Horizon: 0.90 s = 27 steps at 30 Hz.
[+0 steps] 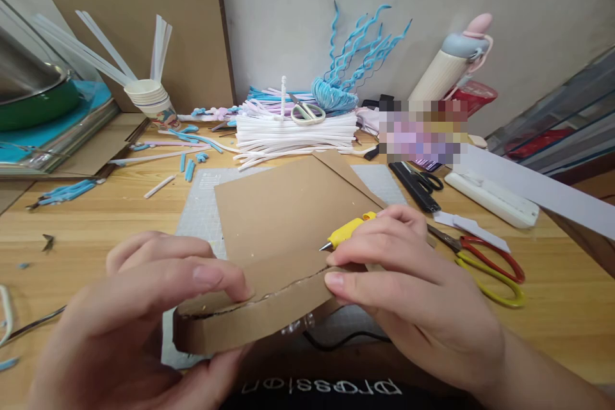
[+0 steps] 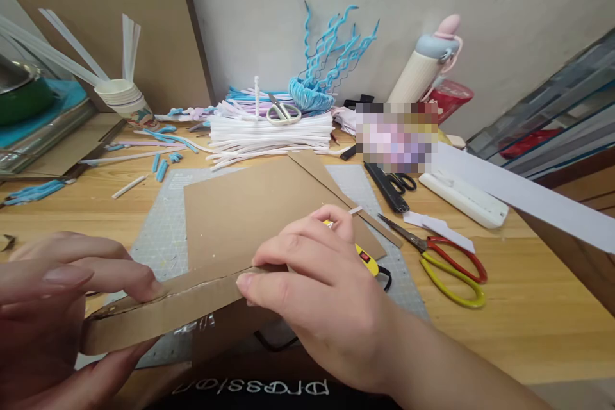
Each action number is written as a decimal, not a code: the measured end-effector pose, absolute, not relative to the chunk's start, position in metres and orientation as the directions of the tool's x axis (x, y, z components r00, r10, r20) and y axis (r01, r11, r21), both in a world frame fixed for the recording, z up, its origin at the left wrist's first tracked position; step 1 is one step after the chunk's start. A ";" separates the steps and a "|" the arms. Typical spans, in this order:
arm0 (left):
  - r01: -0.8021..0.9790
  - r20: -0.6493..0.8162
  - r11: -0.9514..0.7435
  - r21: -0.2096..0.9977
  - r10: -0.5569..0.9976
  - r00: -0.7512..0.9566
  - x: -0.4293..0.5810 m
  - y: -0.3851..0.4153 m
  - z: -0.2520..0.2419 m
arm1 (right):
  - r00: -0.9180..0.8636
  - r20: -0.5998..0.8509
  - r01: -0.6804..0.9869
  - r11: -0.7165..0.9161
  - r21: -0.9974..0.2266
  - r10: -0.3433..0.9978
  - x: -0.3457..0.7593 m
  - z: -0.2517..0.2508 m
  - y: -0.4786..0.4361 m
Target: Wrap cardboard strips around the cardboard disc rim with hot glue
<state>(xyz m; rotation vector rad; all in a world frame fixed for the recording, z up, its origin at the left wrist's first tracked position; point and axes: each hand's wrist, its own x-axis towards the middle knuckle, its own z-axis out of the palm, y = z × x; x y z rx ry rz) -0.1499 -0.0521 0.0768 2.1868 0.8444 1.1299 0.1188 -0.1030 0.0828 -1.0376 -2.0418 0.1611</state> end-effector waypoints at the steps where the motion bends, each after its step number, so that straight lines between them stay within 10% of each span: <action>1: 0.280 0.508 -0.658 0.699 0.732 0.453 -0.150 -0.052 0.077 | -0.321 0.616 0.608 0.656 -0.448 0.719 0.119 0.082 -0.103; 27: 0.325 0.486 -0.636 0.700 0.757 0.436 -0.156 -0.052 0.071 | -0.296 0.676 0.591 0.686 -0.425 0.674 0.111 0.074 -0.102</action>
